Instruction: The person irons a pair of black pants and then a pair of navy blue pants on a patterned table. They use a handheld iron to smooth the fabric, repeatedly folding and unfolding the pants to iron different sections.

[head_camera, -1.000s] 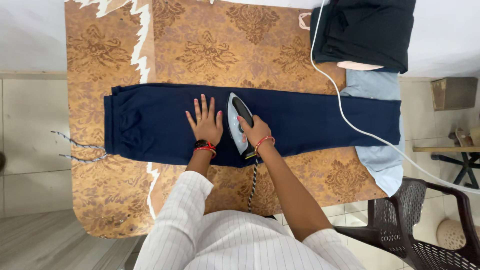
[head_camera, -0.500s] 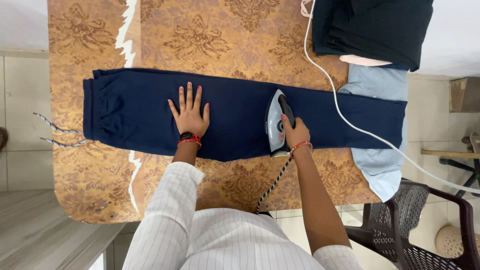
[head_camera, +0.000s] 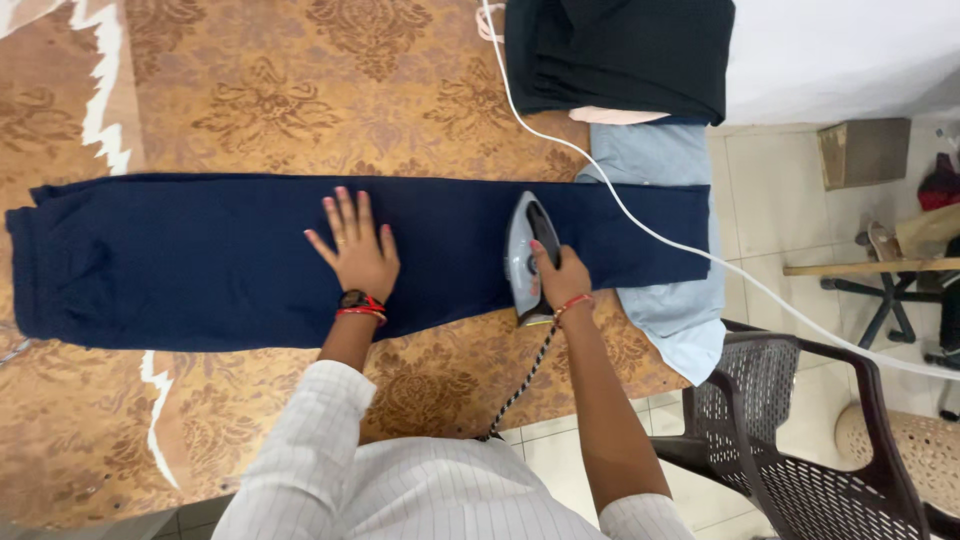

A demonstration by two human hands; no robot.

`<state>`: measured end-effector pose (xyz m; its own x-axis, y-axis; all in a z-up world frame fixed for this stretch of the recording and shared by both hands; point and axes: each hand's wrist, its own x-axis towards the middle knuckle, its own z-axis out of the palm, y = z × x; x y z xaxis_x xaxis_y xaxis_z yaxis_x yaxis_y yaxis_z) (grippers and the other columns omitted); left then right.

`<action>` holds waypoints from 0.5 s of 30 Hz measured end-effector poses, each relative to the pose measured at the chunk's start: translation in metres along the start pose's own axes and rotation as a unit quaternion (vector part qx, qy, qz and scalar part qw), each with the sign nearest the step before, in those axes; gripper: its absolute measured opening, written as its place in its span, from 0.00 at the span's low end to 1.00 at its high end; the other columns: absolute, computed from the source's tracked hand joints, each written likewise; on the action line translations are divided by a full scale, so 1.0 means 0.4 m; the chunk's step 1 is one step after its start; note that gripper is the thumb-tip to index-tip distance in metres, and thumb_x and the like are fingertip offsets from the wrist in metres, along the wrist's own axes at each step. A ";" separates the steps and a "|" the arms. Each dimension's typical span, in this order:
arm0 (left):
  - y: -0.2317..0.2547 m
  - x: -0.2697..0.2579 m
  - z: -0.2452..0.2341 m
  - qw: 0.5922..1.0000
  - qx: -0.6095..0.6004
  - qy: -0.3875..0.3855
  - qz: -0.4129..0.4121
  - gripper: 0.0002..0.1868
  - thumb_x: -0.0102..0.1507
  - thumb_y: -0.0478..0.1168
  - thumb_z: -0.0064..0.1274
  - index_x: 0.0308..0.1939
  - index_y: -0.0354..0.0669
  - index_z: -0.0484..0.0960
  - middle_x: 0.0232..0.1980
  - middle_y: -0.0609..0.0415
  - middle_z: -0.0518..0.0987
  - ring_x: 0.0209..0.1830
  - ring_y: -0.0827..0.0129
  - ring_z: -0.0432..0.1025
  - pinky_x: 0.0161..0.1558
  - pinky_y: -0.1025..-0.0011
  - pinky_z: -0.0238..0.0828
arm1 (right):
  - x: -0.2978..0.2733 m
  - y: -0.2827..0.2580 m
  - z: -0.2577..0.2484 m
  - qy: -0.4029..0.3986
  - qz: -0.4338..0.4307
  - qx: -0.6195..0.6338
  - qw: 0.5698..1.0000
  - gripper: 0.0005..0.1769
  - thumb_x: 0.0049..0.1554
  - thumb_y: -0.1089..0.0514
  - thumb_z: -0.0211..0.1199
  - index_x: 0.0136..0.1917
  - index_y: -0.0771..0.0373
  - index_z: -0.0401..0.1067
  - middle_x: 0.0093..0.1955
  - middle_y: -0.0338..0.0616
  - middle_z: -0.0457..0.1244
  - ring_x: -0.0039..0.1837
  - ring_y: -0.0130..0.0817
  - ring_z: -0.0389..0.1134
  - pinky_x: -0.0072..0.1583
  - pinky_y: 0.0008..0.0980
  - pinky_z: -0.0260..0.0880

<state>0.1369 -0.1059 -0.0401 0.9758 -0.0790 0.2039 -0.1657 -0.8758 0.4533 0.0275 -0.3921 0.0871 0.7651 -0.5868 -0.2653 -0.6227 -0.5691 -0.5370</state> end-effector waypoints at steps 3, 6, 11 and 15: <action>0.114 -0.049 0.030 0.996 -0.045 -0.054 0.045 0.33 0.72 0.55 0.42 0.80 0.57 0.61 0.85 0.50 0.51 0.86 0.53 0.40 0.75 0.31 0.24 | 0.012 -0.012 0.007 -0.077 0.030 0.022 0.996 0.33 0.57 0.29 0.58 0.44 0.65 0.72 0.31 0.47 0.70 0.35 0.39 0.75 0.43 0.36 0.73; 0.129 -0.045 0.018 0.996 0.010 -0.081 0.040 0.32 0.70 0.56 0.42 0.79 0.59 0.62 0.85 0.54 0.52 0.85 0.57 0.42 0.75 0.30 0.23 | 0.047 0.015 -0.046 -0.063 0.033 0.011 0.997 0.32 0.57 0.30 0.58 0.44 0.64 0.72 0.29 0.47 0.69 0.35 0.38 0.75 0.44 0.36 0.72; 0.123 -0.037 -0.007 0.996 0.019 -0.082 0.042 0.33 0.70 0.56 0.42 0.80 0.60 0.63 0.85 0.54 0.54 0.86 0.56 0.43 0.75 0.31 0.24 | 0.084 0.122 -0.166 -0.013 0.085 0.006 0.996 0.32 0.58 0.31 0.59 0.41 0.65 0.70 0.29 0.47 0.68 0.34 0.40 0.74 0.42 0.37 0.71; 0.140 -0.035 -0.011 0.994 0.030 -0.095 0.039 0.33 0.70 0.56 0.43 0.80 0.59 0.64 0.85 0.54 0.54 0.86 0.56 0.43 0.75 0.31 0.23 | 0.096 0.179 -0.199 0.020 0.073 -0.019 0.997 0.32 0.59 0.31 0.59 0.40 0.65 0.69 0.28 0.47 0.68 0.35 0.40 0.73 0.43 0.37 0.71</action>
<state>0.1134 -0.1519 -0.0139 0.9706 -0.2315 0.0655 -0.2386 -0.8900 0.3886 -0.0009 -0.5013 0.1023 0.6593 -0.6872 -0.3050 -0.7331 -0.4974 -0.4639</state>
